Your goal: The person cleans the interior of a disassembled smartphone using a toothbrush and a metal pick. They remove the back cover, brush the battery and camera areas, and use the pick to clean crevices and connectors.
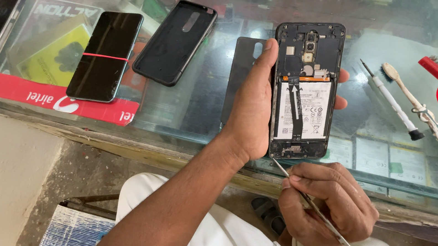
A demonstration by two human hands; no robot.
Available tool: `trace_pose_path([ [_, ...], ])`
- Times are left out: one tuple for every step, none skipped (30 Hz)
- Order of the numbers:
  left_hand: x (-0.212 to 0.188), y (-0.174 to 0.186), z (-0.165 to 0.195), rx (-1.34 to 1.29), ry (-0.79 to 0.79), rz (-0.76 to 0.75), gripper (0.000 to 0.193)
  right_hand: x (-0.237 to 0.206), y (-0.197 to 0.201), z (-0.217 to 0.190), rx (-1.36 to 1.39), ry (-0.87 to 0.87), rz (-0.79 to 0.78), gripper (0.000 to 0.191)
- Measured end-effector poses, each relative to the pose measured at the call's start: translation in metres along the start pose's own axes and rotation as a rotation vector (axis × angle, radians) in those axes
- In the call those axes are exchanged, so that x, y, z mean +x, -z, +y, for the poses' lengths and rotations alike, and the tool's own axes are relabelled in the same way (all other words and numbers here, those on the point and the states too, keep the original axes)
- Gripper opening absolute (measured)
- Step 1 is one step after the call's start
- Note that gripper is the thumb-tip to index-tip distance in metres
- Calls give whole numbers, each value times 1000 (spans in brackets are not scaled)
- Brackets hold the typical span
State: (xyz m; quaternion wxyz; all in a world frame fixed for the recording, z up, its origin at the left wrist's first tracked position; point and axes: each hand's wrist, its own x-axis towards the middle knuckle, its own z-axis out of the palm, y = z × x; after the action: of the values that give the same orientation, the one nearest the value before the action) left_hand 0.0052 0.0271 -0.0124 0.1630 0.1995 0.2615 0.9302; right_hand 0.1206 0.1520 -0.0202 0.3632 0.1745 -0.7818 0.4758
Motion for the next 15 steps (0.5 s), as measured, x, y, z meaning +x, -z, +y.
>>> trace_pose_path([
  [0, 0, 0, 1, -1, -3, 72, 0, 0, 0, -7, 0, -4, 16],
  [0, 0, 0, 2, -1, -5, 72, 0, 1, -1, -1, -18, 2, 16],
  [0, 0, 0, -1, 0, -9, 72, 1, 1, -1, 5, -35, 6, 15],
  [0, 0, 0, -3, 2, -5, 72, 1, 1, -1, 13, -53, 9, 15],
  [0, 0, -1, -5, 5, -1, 73, 2, 2, -2, 17, -48, 1, 15],
  [0, 0, -1, -2, 7, 4, 73, 2, 2, -1, 21, -40, -5, 14],
  [-1, 0, 0, -9, 9, 3, 73, 3, 2, -1, 27, -31, -13, 14],
  [-1, 0, 0, -15, 11, 3, 74, 4, 2, -2, 13, -31, -23, 14],
  [-1, 1, 0, -33, 14, -6, 74, 4, 3, -2, -2, -30, -33, 14],
  [-1, 1, 1, -43, 18, -15, 74, 5, 3, -3, -18, -26, -39, 15],
  [0, 1, 2, -54, 22, -23, 75, 6, 3, -3, -10, -17, -36, 15],
  [0, 1, 2, -62, 27, -21, 75, 6, 3, -3, -1, -11, -38, 14],
  [0, 1, 2, -62, 28, -21, 75, 7, 3, -3, 7, -4, -38, 14],
  [0, 1, 2, -62, 30, -21, 75, 7, 3, -3, -2, -2, -39, 15],
  [0, 0, 2, -54, 26, -20, 75, 8, 3, -3, -9, 0, -41, 16],
])
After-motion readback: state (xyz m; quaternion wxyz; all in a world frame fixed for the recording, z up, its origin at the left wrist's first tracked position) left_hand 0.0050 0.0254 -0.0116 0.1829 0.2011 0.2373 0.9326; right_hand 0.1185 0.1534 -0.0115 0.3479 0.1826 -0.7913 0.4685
